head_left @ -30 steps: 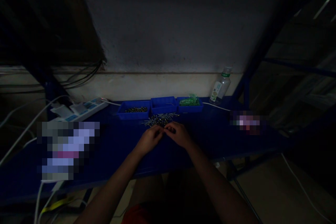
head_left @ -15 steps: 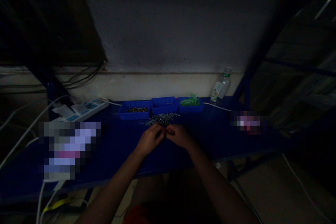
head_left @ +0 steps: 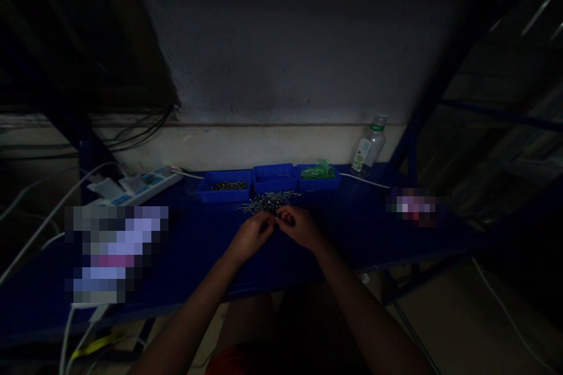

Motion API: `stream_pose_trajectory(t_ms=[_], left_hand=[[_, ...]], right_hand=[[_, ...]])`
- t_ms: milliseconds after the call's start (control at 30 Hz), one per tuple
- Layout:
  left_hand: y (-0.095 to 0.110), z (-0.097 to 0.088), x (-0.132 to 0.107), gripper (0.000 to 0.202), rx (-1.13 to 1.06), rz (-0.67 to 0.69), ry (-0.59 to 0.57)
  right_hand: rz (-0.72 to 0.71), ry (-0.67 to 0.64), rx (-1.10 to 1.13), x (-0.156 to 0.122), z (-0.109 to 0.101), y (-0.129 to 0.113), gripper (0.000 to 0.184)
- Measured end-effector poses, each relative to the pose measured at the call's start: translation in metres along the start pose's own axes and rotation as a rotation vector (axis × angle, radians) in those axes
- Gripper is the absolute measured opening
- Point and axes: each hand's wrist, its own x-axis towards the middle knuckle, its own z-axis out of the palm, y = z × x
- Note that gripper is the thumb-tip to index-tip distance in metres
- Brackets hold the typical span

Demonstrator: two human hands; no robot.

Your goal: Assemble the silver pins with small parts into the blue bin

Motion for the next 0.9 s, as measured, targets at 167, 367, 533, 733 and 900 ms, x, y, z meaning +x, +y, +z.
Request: stream_pose_trajectory(t_ms=[167, 367, 533, 733, 900], left_hand=[[0.0, -0.005, 0.001, 0.018, 0.025, -0.034, 0.112], [-0.017, -0.038, 0.015, 0.024, 0.316, -0.246, 0.223], [-0.041, -0.078, 0.034, 0.035, 0.56, -0.438, 0.24], [-0.035, -0.063, 0.027, 0.04, 0.526, -0.414, 0.251], [-0.011, -0.017, 0.01, 0.033, 0.293, -0.096, 0.073]], right_hand=[[0.142, 0.209, -0.1, 0.005, 0.0, 0.013, 0.032], [0.198, 0.085, -0.224, 0.007, 0.004, 0.023, 0.026], [0.156, 0.039, -0.314, 0.006, 0.007, 0.017, 0.025], [0.109, 0.016, -0.362, 0.007, 0.008, 0.015, 0.014], [0.064, 0.009, -0.303, 0.005, 0.004, 0.008, 0.011]])
